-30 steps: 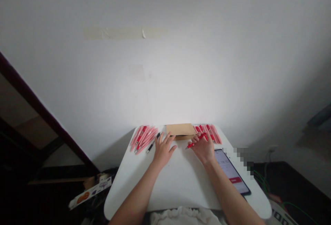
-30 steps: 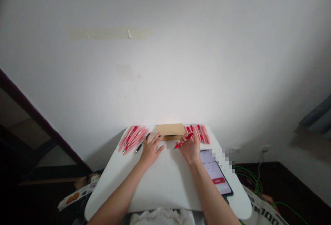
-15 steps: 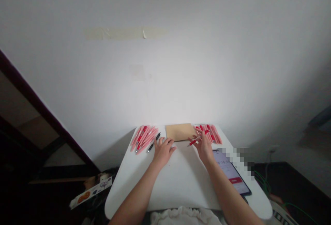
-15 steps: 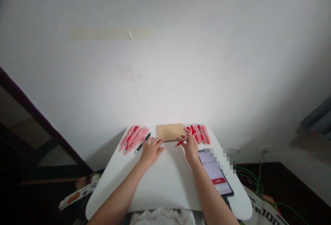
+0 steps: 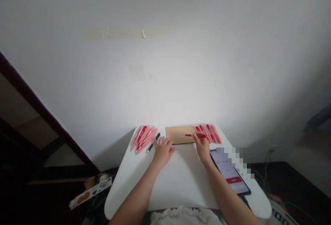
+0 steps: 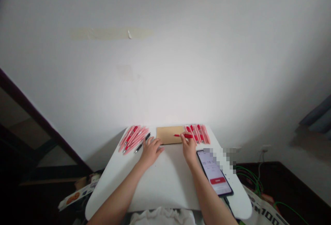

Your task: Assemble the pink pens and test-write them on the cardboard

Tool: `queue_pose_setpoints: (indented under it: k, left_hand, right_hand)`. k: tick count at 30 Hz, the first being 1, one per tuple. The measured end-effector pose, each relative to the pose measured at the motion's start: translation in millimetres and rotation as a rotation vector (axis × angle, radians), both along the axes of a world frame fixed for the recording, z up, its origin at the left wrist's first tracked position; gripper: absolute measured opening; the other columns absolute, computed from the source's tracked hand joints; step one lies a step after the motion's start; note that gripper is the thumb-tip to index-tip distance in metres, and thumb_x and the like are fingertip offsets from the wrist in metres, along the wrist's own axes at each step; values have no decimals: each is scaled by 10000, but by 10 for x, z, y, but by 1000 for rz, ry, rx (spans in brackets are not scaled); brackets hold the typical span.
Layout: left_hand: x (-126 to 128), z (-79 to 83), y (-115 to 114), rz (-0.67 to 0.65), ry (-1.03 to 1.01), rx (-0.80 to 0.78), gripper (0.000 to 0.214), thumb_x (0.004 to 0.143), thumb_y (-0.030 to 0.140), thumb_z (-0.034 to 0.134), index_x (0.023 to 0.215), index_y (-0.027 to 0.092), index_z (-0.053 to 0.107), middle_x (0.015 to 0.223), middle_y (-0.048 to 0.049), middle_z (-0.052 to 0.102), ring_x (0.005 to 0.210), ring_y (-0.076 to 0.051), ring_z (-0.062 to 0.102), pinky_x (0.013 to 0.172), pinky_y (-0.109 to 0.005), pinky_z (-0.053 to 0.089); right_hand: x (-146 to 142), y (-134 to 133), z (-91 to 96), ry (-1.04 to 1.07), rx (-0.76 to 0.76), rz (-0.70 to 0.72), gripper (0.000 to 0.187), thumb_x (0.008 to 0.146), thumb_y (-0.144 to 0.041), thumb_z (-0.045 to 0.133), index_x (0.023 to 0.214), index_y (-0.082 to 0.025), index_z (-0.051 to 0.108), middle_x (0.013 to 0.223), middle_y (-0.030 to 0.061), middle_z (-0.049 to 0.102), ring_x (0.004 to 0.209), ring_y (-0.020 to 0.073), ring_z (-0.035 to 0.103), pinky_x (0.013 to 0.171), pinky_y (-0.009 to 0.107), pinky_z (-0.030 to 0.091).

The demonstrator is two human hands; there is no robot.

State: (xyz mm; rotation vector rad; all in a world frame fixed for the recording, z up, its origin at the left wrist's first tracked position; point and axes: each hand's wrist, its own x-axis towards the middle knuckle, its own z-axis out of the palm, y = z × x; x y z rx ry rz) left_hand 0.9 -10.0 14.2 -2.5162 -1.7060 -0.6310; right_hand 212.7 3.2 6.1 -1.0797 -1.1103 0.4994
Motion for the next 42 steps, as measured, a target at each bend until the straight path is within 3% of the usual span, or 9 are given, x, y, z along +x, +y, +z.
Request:
queue_pose_setpoints:
  k: [5, 10, 15, 18, 24, 30, 35, 42]
  left_hand:
    - [25, 59, -50, -26, -66, -10, 232, 913, 431, 537, 1032, 296, 684, 1122, -15, 676, 1186, -270, 488, 1109, -646, 199]
    - [63, 47, -66, -7, -71, -2, 262, 912, 435, 538, 1103, 327, 682, 1148, -29, 661, 1151, -264, 495, 1105, -663, 183]
    - [37, 5, -34, 21, -76, -28, 224, 904, 451, 547, 1025, 374, 719, 1322, -19, 598, 1295, -313, 411, 1093, -692, 162]
    - [-5, -6, -18, 15, -86, -46, 210, 896, 467, 555, 988, 390, 728, 1255, 12, 649, 1304, -315, 411, 1101, -688, 143]
    - [-52, 39, -32, 7, -92, -62, 187, 890, 357, 591, 1031, 385, 710, 1151, 21, 695, 1236, -279, 471, 1111, -683, 149]
    - [-98, 93, -45, 30, -27, -116, 302, 869, 357, 615, 1156, 443, 653, 1393, 18, 567, 1353, -351, 382, 1077, -784, 116]
    - [-127, 129, -36, -1, -11, -163, 313, 867, 370, 616, 1158, 481, 644, 1399, 42, 566, 1393, -360, 339, 1064, -818, 21]
    - [-113, 126, -35, 26, 0, -152, 351, 853, 398, 624, 1183, 519, 614, 1395, 70, 569, 1377, -397, 356, 1042, -838, 55]
  right_hand:
    - [-65, -59, 88, -98, -33, 25, 408, 831, -583, 568, 828, -179, 622, 816, 81, 676, 758, 205, 629, 700, 328, 505]
    - [-99, -38, 154, -142, -20, 106, 415, 896, -546, 500, 890, -179, 694, 890, 112, 729, 908, 244, 652, 820, 382, 508]
    - [-129, 106, 175, -23, -42, 191, 367, 803, -542, 637, 898, -188, 659, 915, 91, 718, 887, 243, 677, 829, 390, 521]
    - [-164, 193, 219, 18, -67, 182, 369, 724, -524, 711, 845, -191, 608, 840, 81, 712, 836, 249, 694, 783, 371, 533]
    - [-265, 377, 292, -250, -239, 206, 315, 797, -502, 579, 795, -193, 635, 710, 67, 719, 722, 229, 690, 683, 322, 511]
    - [-386, 550, 228, -328, -243, 277, 232, 777, -424, 601, 800, -218, 705, 802, 44, 753, 759, 209, 683, 718, 306, 499]
    - [-412, 613, 133, -372, -222, 224, 145, 782, -355, 615, 762, -230, 685, 820, 46, 738, 811, 211, 664, 778, 311, 479]
    - [-380, 645, 0, -444, -186, 176, 218, 826, -361, 561, 684, -212, 635, 887, 62, 699, 898, 199, 623, 881, 313, 443]
